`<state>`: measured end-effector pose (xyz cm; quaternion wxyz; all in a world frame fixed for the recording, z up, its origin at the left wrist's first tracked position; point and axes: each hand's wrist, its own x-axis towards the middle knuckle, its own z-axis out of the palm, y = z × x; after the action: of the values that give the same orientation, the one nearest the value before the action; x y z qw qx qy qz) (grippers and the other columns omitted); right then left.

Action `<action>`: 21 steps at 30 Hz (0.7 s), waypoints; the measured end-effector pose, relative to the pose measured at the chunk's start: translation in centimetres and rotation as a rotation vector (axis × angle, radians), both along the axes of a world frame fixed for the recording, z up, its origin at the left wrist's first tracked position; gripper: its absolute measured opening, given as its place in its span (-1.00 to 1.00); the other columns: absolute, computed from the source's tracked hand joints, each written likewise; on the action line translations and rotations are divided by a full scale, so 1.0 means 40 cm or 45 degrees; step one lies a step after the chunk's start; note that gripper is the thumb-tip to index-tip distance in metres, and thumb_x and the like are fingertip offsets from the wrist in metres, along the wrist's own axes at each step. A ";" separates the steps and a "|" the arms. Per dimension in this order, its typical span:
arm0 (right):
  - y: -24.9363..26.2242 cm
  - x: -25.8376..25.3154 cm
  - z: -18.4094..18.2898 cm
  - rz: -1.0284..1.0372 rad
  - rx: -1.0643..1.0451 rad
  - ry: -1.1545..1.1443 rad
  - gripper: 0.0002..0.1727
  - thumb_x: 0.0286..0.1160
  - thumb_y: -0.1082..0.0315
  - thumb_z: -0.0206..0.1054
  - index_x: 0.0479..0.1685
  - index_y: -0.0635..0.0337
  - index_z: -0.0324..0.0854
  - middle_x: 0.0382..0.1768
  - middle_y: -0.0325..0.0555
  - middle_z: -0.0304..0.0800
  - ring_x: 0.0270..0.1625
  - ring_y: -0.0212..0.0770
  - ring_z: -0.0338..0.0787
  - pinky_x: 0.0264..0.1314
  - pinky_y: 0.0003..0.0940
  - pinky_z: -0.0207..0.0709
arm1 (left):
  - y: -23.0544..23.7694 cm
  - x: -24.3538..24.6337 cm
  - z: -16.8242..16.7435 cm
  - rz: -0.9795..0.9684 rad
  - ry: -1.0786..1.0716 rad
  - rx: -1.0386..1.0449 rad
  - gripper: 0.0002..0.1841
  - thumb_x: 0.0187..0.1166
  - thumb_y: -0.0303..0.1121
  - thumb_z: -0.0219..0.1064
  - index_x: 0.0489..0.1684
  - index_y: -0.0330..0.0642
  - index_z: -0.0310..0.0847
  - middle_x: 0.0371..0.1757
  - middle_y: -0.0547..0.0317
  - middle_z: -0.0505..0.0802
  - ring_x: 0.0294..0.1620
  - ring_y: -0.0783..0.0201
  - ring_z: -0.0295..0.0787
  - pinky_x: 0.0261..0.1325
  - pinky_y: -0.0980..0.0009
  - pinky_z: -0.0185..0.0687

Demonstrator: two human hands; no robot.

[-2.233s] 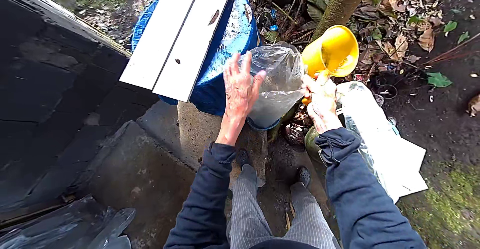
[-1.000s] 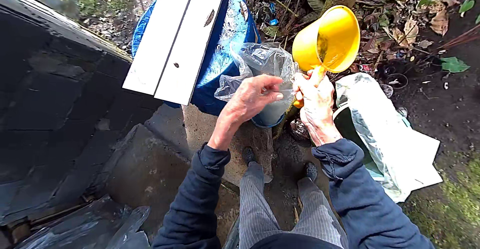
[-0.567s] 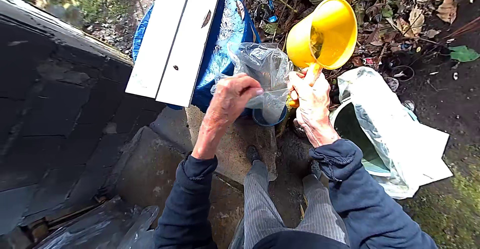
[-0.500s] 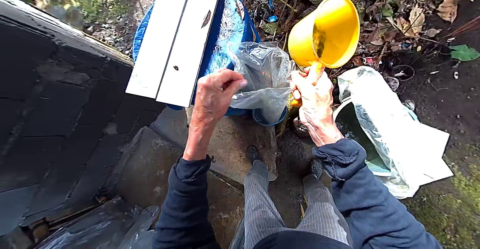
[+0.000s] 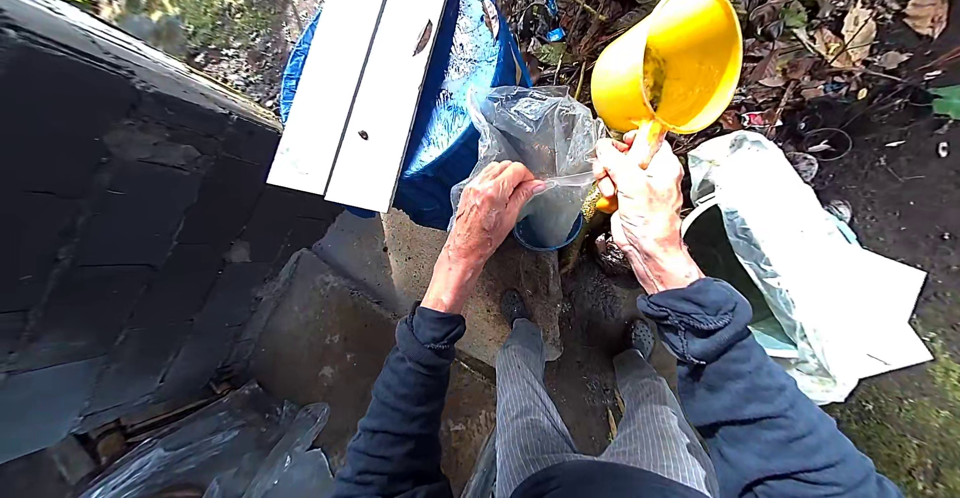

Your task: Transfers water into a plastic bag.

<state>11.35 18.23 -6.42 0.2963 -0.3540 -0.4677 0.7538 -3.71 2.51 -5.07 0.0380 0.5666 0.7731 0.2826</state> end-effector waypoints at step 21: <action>0.272 -0.083 0.040 0.424 1.592 -0.612 -0.67 0.60 0.35 0.25 0.23 0.35 0.52 -0.12 0.26 0.73 -0.05 0.27 0.80 -0.05 0.28 0.58 | 0.028 -0.044 0.087 0.127 -0.199 -0.153 -0.84 0.69 -0.36 0.33 -0.27 -0.17 0.77 -0.31 0.08 0.80 -0.30 0.18 0.73 -0.15 0.19 0.62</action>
<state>8.03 29.11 -4.83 0.2131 -0.1974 -0.9154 0.2788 -5.48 3.63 -1.59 0.1181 0.5005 0.8104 0.2807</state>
